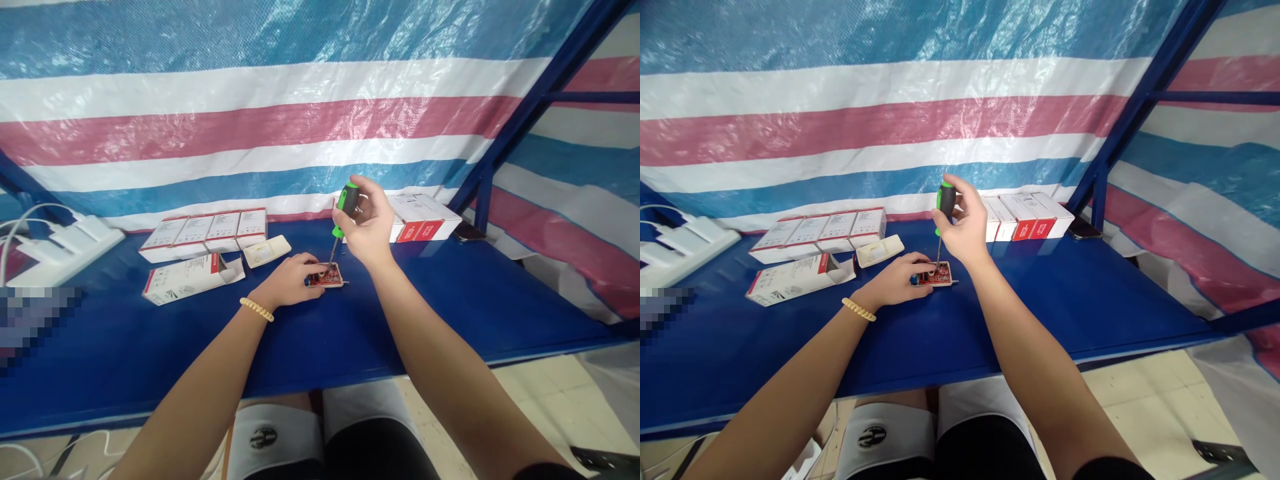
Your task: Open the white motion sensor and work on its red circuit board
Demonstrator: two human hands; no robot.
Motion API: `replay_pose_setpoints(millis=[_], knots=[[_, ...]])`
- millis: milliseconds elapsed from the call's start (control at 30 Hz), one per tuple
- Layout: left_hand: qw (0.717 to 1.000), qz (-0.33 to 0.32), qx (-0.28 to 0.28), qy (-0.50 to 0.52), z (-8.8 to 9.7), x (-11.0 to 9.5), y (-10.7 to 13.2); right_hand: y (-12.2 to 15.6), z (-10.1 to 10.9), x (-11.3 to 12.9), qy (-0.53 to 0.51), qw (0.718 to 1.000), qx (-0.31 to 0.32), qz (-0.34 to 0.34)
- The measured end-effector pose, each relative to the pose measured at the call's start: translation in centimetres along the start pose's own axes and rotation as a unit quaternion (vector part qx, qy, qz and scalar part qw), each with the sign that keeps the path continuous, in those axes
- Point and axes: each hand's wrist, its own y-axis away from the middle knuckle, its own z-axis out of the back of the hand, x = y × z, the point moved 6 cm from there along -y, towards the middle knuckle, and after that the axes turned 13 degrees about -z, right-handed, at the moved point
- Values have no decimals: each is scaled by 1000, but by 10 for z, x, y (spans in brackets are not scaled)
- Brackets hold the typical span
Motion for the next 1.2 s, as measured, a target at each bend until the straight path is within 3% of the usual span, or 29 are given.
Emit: replay_pose_setpoints(millis=[433,733,1200], knots=[[1000,3,-1,-1,1,-1,0,1,1,0,0,1000,2,-1],[1000,-9,0,-16,-2,1,0,3,-5,11,5,999,50,3],[1000,-6,9,-14,0,-2,0,-1,2,-1,5,1000,18,0]])
